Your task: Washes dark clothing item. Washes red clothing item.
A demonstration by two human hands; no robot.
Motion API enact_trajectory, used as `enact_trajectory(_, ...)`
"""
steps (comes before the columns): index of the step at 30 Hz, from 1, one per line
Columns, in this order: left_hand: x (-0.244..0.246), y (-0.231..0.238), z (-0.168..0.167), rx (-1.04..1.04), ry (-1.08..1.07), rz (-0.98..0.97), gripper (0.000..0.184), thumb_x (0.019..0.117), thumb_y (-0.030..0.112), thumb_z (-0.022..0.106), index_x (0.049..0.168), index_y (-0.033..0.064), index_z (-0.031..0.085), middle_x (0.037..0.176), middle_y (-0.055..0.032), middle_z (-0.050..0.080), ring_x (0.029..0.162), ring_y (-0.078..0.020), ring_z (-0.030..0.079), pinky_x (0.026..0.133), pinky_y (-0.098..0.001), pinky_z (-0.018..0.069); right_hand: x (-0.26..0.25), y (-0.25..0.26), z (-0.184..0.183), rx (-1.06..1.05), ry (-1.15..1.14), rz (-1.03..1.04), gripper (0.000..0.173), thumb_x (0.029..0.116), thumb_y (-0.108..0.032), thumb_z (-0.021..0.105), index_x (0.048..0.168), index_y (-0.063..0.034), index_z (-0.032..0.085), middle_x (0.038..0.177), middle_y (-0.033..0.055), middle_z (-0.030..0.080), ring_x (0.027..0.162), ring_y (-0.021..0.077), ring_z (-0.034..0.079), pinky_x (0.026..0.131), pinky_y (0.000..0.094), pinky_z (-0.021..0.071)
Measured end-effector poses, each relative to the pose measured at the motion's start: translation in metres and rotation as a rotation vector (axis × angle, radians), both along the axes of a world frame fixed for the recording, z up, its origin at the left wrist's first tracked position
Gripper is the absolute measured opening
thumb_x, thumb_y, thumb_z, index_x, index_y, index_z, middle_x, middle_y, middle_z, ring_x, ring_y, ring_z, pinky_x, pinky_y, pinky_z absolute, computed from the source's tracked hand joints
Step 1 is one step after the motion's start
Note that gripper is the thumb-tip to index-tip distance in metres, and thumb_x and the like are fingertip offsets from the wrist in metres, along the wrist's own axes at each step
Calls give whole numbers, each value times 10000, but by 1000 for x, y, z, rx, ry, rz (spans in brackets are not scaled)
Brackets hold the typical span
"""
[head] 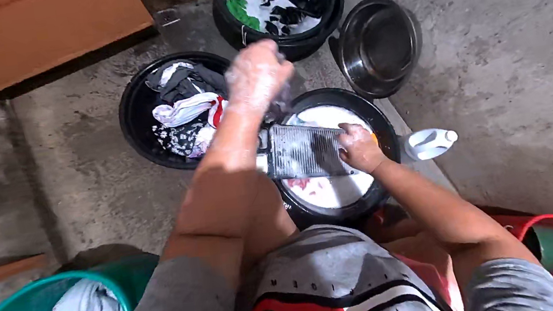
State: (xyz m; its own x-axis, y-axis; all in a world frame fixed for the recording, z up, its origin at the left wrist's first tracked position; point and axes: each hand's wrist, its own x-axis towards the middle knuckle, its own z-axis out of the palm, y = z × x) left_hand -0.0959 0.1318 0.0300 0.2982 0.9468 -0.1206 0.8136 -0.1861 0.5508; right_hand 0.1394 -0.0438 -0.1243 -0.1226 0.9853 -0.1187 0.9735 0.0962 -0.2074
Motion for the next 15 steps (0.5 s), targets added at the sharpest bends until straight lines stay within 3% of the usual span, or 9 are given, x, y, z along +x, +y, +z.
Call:
enact_trajectory(3,-38,25,-7,253,16,212,481,892,366,695,1292,105,636,1335,-213,604,1252,-426,566,989,-671,432,23,-15,-46,-484,-10,-151,304,914,-159,732,1201,-62,717,1303,232,634,1243,446,583,1015,675,473)
enact_trajectory(5,-49,36,-20,328,22,245,663,837,439,749,1407,150,572,1471,-183,506,1362,-409,459,1055,-644,361,22,-27,-78,-782,-72,-71,354,971,-180,648,1303,-59,673,1352,230,622,1282,440,570,1049,678,439)
enact_trajectory(7,-46,38,-30,293,14,210,697,850,519,731,1421,156,563,1510,-173,471,1403,-413,411,1079,-673,327,3,-38,-99,-949,-122,68,414,985,-190,622,1362,-19,618,1386,269,591,1313,475,537,1062,710,399)
enact_trajectory(9,-38,36,-33,234,14,153,649,892,551,688,1402,161,586,1510,-160,476,1424,-408,389,1092,-697,300,-28,-46,-110,-958,-110,168,418,975,-191,649,1353,-16,620,1401,268,582,1320,489,524,1049,726,393)
enact_trajectory(11,-30,37,-34,230,27,123,595,914,572,646,1370,189,615,1502,-128,497,1433,-383,389,1108,-688,286,-52,-50,-141,-881,-54,217,469,927,-186,690,1380,-82,625,1478,184,551,1382,443,484,1066,721,400)
enact_trajectory(15,-24,37,-36,265,37,93,572,938,606,589,1349,210,634,1484,-105,523,1423,-368,407,1112,-679,280,-95,-31,-173,-931,46,66,487,953,-264,661,1375,-27,604,1438,259,554,1356,467,497,1076,717,400)
